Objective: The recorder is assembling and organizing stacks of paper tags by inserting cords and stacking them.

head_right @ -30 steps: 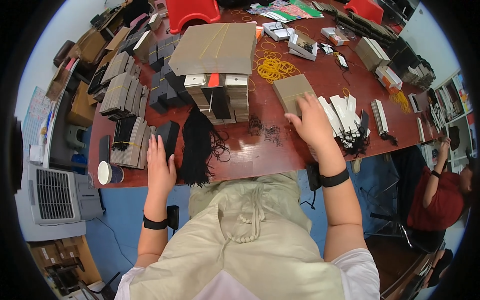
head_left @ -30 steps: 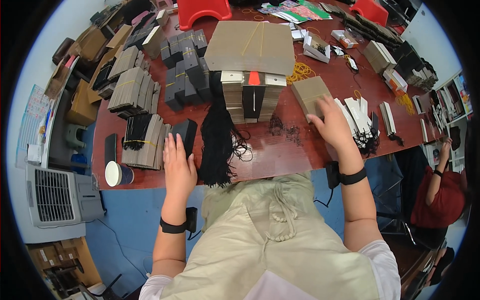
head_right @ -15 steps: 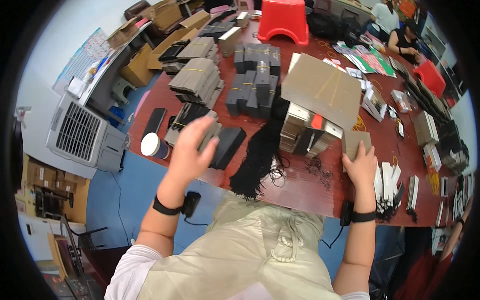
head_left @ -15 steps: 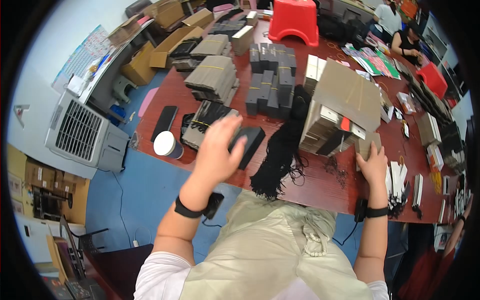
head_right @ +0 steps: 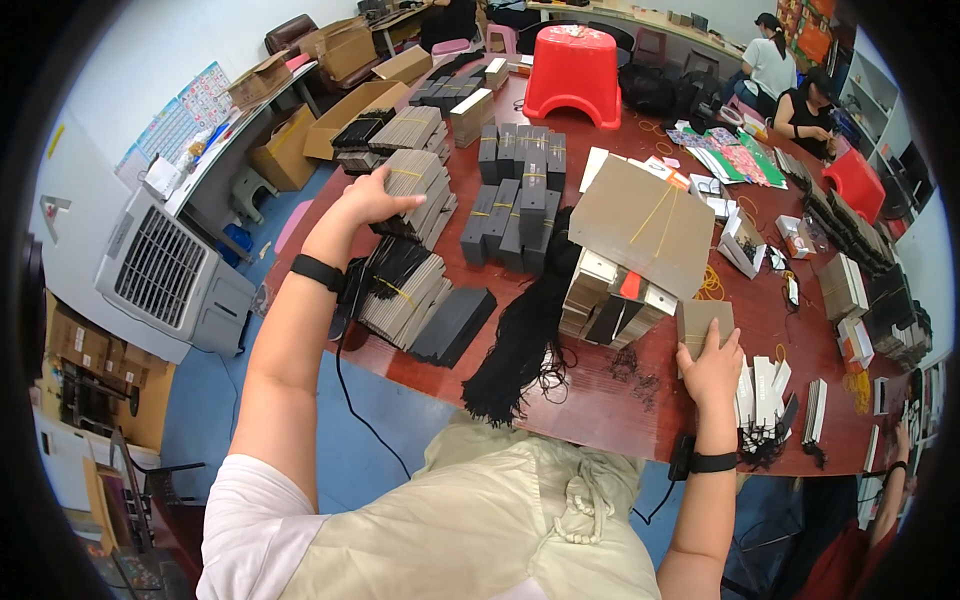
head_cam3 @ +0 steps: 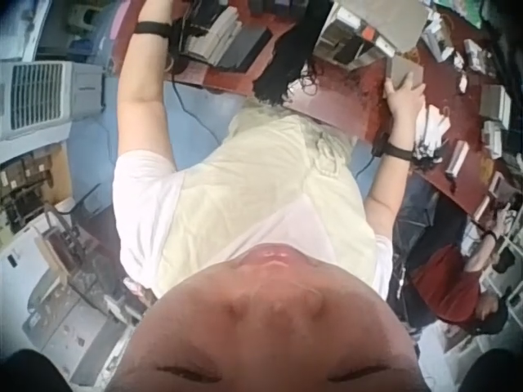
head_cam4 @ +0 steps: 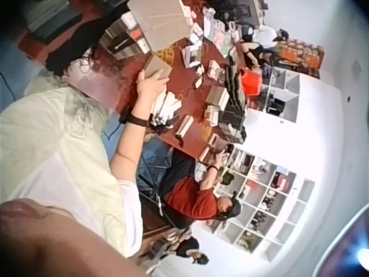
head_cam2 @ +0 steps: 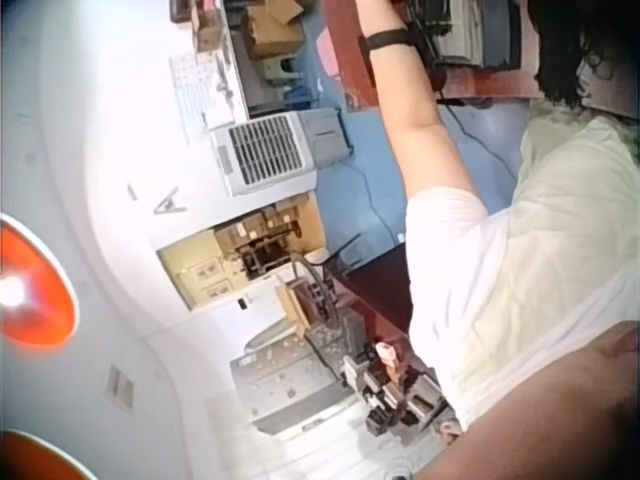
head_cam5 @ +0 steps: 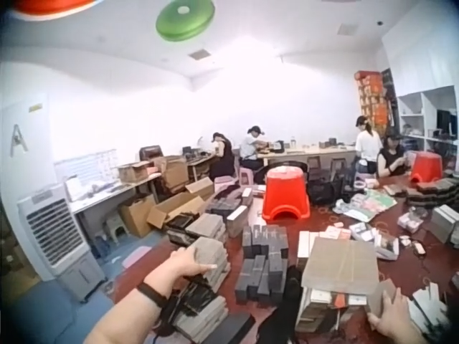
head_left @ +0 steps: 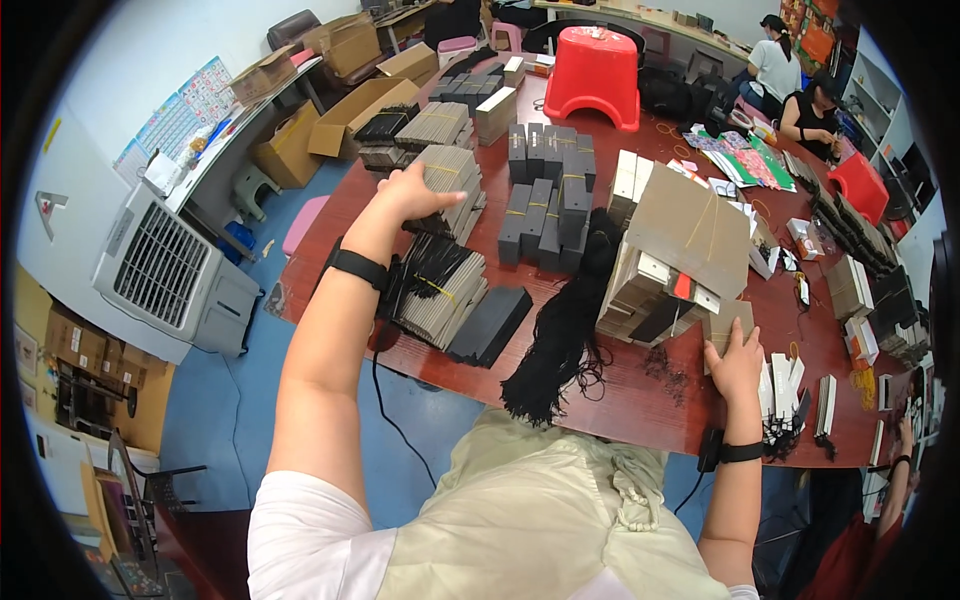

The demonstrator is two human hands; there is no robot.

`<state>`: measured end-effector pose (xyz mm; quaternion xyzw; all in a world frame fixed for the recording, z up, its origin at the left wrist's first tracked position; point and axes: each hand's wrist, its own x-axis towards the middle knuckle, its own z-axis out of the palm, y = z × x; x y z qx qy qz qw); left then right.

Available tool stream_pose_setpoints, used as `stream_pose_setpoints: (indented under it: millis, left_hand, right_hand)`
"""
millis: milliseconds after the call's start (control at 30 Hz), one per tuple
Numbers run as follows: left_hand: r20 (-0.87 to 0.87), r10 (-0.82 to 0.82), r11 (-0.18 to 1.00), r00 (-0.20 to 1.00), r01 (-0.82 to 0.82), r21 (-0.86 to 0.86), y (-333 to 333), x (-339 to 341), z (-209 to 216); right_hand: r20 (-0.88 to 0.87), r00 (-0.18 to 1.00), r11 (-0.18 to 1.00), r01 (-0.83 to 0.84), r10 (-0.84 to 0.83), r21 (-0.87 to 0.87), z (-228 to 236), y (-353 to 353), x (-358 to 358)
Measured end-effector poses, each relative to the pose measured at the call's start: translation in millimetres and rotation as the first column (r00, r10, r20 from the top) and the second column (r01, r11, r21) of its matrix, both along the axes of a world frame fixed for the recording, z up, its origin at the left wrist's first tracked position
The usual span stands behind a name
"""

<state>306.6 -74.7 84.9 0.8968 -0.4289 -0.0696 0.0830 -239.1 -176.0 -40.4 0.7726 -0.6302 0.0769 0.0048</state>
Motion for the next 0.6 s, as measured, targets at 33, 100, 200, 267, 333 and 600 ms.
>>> stream_pose_setpoints:
  millis: [33,100,200,267,333,600]
  left_hand:
    - [-0.004,-0.002,1.0,1.0,0.002,-0.006,0,-4,1]
    - [0.068,0.024,0.999,0.997,-0.026,0.026,5,-9,2]
    - [0.059,0.054,0.998,0.997,-0.055,0.019,5,-15,9]
    - [0.094,0.007,1.0,0.996,-0.006,-0.012,-2,-9,20]
    - [0.114,-0.09,0.996,0.989,0.091,-0.003,-21,-6,48]
    - [0.24,-0.203,0.979,0.949,0.197,0.048,-195,-2,112]
  right_hand:
    - [-0.004,1.0,1.0,0.002,-0.002,-0.006,0,0,0]
    - [-0.003,1.0,1.0,0.004,-0.004,0.009,0,0,1]
    - [0.011,1.0,1.0,0.004,-0.004,0.0,0,-1,1]
    - [0.011,1.0,1.0,-0.003,0.003,-0.01,0,-1,1]
    - [0.009,1.0,1.0,-0.005,0.006,-0.02,-2,-1,3]
    - [0.004,1.0,1.0,-0.03,0.03,0.009,-2,-2,-4]
